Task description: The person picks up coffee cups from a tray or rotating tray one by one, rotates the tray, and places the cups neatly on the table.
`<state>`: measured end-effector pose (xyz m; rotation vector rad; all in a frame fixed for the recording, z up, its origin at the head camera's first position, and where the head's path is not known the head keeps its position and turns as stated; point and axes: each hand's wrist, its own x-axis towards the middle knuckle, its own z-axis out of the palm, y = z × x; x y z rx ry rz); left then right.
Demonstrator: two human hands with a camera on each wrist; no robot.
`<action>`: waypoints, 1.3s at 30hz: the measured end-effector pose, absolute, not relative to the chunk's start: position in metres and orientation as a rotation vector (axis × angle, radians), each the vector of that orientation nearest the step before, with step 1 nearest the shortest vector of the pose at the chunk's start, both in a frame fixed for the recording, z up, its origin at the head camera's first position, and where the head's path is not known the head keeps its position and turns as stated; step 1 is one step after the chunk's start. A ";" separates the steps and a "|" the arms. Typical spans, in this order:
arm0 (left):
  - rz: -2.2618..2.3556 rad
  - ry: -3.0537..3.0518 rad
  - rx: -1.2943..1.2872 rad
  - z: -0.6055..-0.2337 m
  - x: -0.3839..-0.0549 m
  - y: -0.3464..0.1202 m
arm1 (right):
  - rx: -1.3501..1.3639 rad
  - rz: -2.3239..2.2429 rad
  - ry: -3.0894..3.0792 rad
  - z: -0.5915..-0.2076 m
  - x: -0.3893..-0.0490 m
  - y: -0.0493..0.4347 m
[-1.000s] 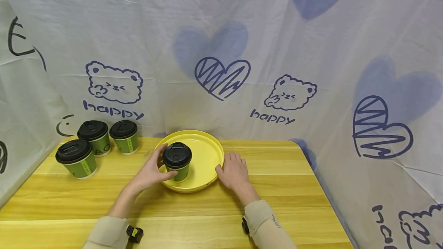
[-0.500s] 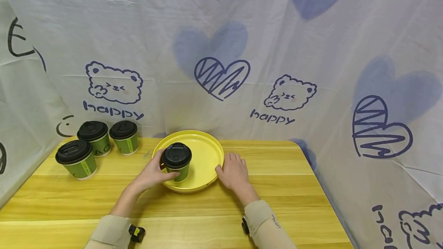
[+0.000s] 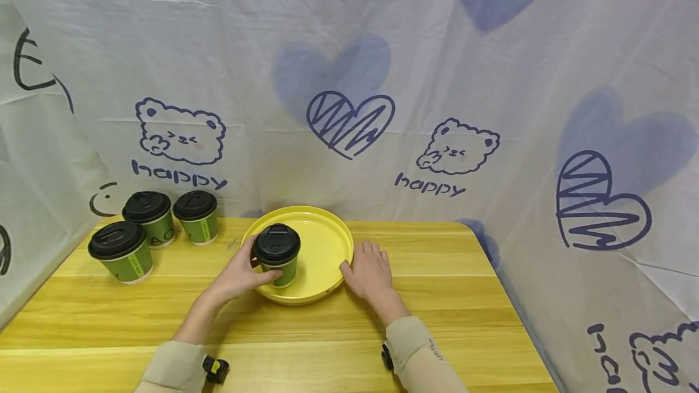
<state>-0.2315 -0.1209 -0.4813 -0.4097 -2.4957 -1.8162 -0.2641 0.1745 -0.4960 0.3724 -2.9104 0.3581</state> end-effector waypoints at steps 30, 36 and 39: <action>-1.709 -2.366 -0.351 -0.460 -0.224 -0.139 | 0.380 0.356 -2.888 -0.502 -0.267 0.176; -1.657 -2.346 -0.309 -0.460 -0.221 -0.148 | 0.384 0.364 -2.897 -0.502 -0.266 0.176; -1.644 -2.340 -0.278 -0.460 -0.219 -0.152 | 0.380 0.359 -2.905 -0.501 -0.264 0.176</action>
